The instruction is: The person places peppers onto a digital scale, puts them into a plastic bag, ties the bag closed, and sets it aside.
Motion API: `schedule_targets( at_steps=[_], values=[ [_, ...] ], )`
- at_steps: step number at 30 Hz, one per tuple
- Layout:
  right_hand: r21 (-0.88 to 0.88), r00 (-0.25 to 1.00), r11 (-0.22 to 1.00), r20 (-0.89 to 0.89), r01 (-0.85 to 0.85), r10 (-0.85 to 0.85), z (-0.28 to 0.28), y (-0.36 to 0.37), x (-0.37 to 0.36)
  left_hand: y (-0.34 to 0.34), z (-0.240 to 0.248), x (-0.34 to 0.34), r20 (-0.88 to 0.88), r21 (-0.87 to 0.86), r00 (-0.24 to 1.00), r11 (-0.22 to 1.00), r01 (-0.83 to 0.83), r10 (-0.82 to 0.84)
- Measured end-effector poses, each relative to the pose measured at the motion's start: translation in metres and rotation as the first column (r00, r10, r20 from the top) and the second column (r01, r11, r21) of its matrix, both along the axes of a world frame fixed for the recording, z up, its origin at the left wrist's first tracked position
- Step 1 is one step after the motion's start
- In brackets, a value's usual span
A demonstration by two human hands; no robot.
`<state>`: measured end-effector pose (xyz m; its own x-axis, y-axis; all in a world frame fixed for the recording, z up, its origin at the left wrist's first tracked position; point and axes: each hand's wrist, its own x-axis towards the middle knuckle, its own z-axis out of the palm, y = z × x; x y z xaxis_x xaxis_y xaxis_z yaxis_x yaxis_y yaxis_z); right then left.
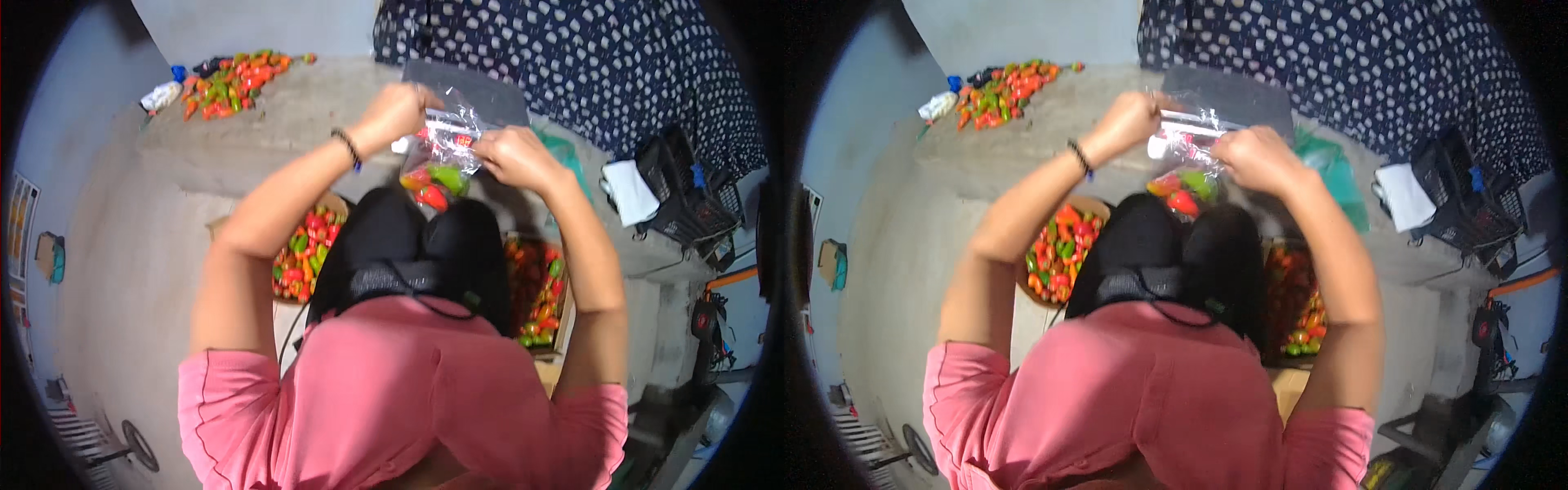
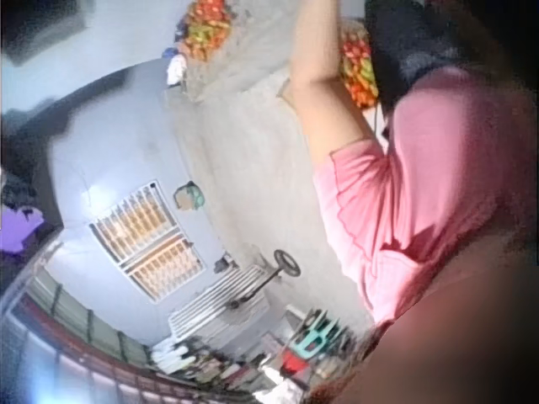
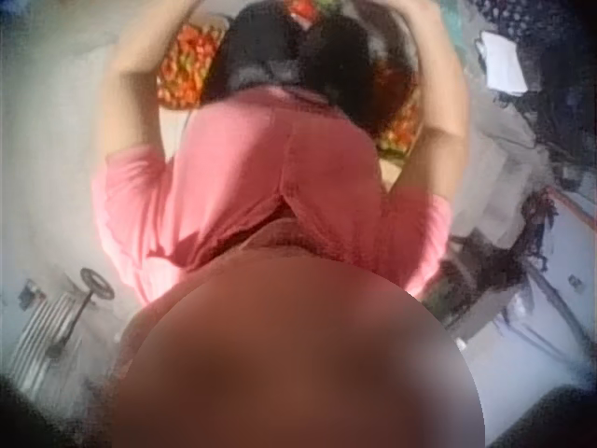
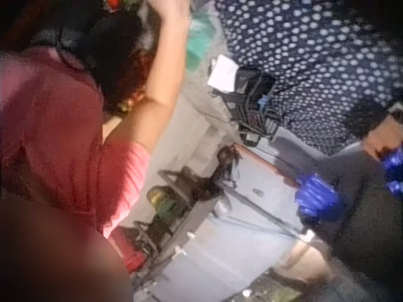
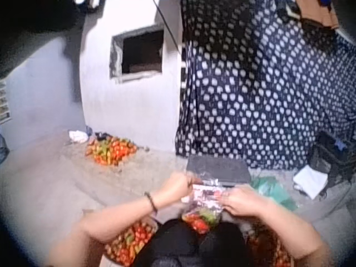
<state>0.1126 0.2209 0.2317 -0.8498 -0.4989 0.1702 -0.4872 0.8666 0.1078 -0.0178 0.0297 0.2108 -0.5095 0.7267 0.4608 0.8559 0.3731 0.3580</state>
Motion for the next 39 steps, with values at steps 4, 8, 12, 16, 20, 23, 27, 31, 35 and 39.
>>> schedule_targets(
  at_steps=[4, 8, 12, 16, 20, 23, 27, 31, 35, 39],
  values=[
    [-0.367, 0.994, 0.924, -0.018, -0.103, 0.104, 0.001, -0.005, 0.007, -0.006, 0.009, 0.010, -0.162, 0.185, 0.978, 0.970, 0.159, -0.130],
    [-0.066, 0.989, 0.993, 0.121, 0.097, -0.089, -0.022, 0.004, 0.005, -0.002, 0.018, 0.009, 0.103, 0.016, 0.992, 0.997, 0.076, -0.077],
    [-0.275, 0.987, 0.948, -0.031, -0.160, 0.157, -0.005, -0.022, 0.005, -0.006, 0.023, 0.012, -0.024, 0.218, 0.965, 0.941, 0.260, -0.261],
    [-0.089, 0.992, 0.994, 0.103, -0.058, 0.067, -0.006, -0.004, 0.000, -0.012, 0.011, 0.014, 0.028, 0.107, 0.948, 0.944, 0.312, -0.317],
    [-0.175, 0.997, 0.983, 0.042, -0.051, 0.059, -0.009, -0.009, 0.009, -0.018, -0.001, 0.012, 0.092, 0.017, 0.948, 0.952, 0.305, -0.306],
    [-0.213, 0.997, 0.975, 0.026, -0.061, 0.068, -0.018, -0.010, 0.014, -0.019, -0.010, 0.032, 0.162, -0.012, 0.907, 0.918, 0.395, -0.388],
    [-0.157, 0.999, 0.988, 0.038, -0.001, 0.007, -0.012, -0.017, 0.027, -0.020, -0.004, 0.036, 0.120, -0.203, 0.914, 0.892, 0.404, -0.387],
    [-0.083, 0.984, 0.987, 0.120, 0.140, -0.130, 0.020, -0.009, 0.036, -0.027, 0.024, 0.019, -0.117, -0.117, 0.873, 0.880, 0.461, -0.473],
    [-0.201, 0.990, 0.980, 0.139, 0.008, 0.021, 0.040, 0.009, 0.034, -0.039, 0.051, 0.026, -0.218, -0.135, 0.837, 0.865, 0.483, -0.502],
    [-0.276, 0.998, 0.959, 0.021, 0.068, -0.065, 0.039, 0.008, 0.033, -0.053, 0.067, 0.042, -0.236, -0.111, 0.803, 0.836, 0.538, -0.548]
  ],
)
